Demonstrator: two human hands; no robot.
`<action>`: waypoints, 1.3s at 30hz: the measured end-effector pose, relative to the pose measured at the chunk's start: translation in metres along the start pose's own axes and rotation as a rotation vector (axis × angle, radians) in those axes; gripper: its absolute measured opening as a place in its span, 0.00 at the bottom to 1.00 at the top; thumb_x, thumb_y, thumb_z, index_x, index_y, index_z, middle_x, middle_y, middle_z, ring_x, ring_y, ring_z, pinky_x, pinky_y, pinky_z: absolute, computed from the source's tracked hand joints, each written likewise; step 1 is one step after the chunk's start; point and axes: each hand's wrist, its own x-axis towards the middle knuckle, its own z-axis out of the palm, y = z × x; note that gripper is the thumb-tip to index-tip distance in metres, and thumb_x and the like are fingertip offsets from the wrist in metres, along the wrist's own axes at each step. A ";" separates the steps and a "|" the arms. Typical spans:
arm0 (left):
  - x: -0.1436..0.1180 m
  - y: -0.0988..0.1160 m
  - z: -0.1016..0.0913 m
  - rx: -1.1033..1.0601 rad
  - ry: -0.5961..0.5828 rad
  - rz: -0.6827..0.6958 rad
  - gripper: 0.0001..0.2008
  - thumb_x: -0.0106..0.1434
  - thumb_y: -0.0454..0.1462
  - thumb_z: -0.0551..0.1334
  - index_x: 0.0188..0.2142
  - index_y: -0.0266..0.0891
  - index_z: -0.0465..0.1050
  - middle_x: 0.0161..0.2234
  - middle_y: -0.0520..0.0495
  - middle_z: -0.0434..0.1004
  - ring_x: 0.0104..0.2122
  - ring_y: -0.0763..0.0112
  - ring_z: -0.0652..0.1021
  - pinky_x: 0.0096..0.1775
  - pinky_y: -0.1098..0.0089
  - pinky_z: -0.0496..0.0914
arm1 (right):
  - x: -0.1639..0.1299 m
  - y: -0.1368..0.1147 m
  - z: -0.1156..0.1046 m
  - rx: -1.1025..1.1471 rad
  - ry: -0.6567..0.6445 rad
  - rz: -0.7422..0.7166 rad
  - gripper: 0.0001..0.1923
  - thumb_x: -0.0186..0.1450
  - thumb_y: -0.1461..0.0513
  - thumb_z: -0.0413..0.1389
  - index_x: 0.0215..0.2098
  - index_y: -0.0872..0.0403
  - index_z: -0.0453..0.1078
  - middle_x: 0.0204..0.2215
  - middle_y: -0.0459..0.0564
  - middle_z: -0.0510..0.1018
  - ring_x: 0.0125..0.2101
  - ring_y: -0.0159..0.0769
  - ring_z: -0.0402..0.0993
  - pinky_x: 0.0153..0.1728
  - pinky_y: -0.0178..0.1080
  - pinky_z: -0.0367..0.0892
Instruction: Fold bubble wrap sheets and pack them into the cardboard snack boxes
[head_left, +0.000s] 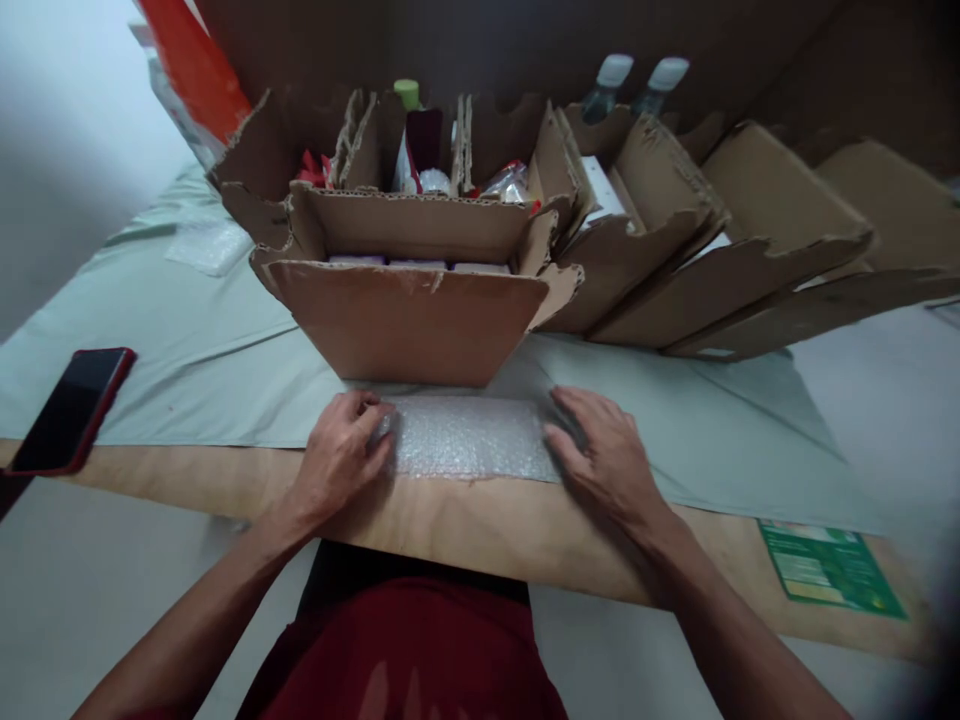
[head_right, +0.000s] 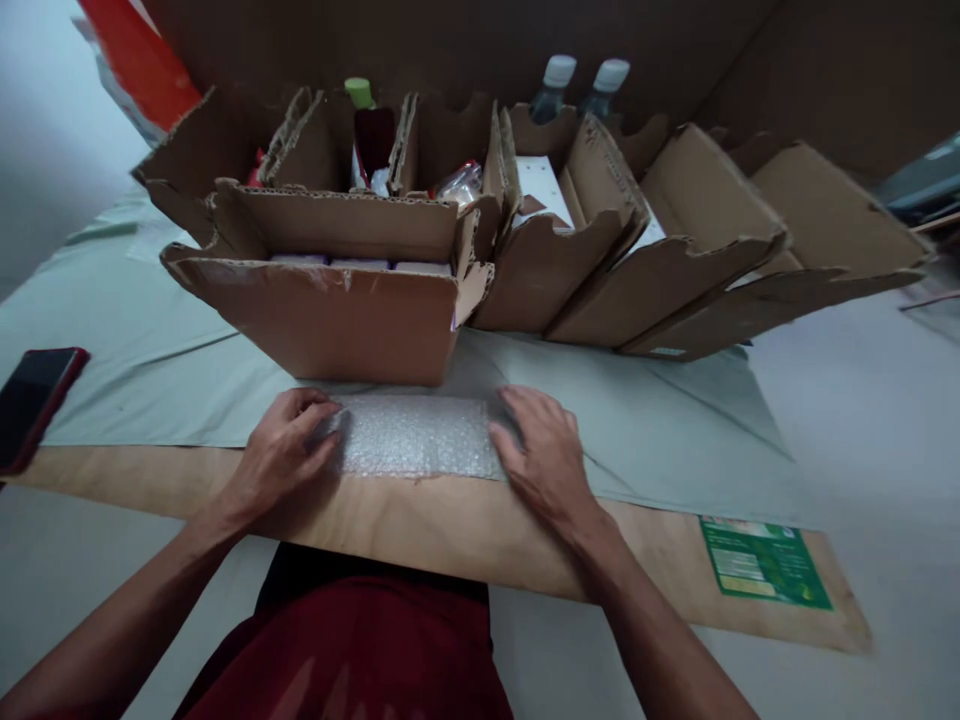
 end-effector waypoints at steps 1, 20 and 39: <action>0.001 -0.001 -0.002 0.037 0.029 -0.023 0.13 0.67 0.35 0.60 0.50 0.39 0.76 0.50 0.36 0.75 0.48 0.50 0.76 0.49 0.50 0.75 | 0.008 -0.004 0.006 0.011 -0.022 -0.003 0.22 0.69 0.53 0.53 0.56 0.52 0.73 0.58 0.59 0.78 0.58 0.56 0.73 0.54 0.58 0.67; -0.043 0.015 -0.018 -0.683 0.013 -0.566 0.26 0.62 0.42 0.64 0.60 0.44 0.70 0.49 0.43 0.75 0.38 0.69 0.75 0.39 0.67 0.74 | -0.019 -0.019 -0.014 0.531 -0.197 0.219 0.19 0.64 0.51 0.60 0.51 0.48 0.76 0.45 0.51 0.82 0.44 0.44 0.79 0.48 0.46 0.74; -0.034 0.026 -0.033 -0.804 -0.235 -0.545 0.12 0.64 0.41 0.63 0.40 0.41 0.84 0.35 0.47 0.81 0.32 0.69 0.77 0.35 0.69 0.71 | -0.033 -0.037 -0.012 0.525 -0.062 0.225 0.11 0.68 0.57 0.57 0.42 0.50 0.80 0.43 0.51 0.82 0.44 0.42 0.79 0.44 0.44 0.73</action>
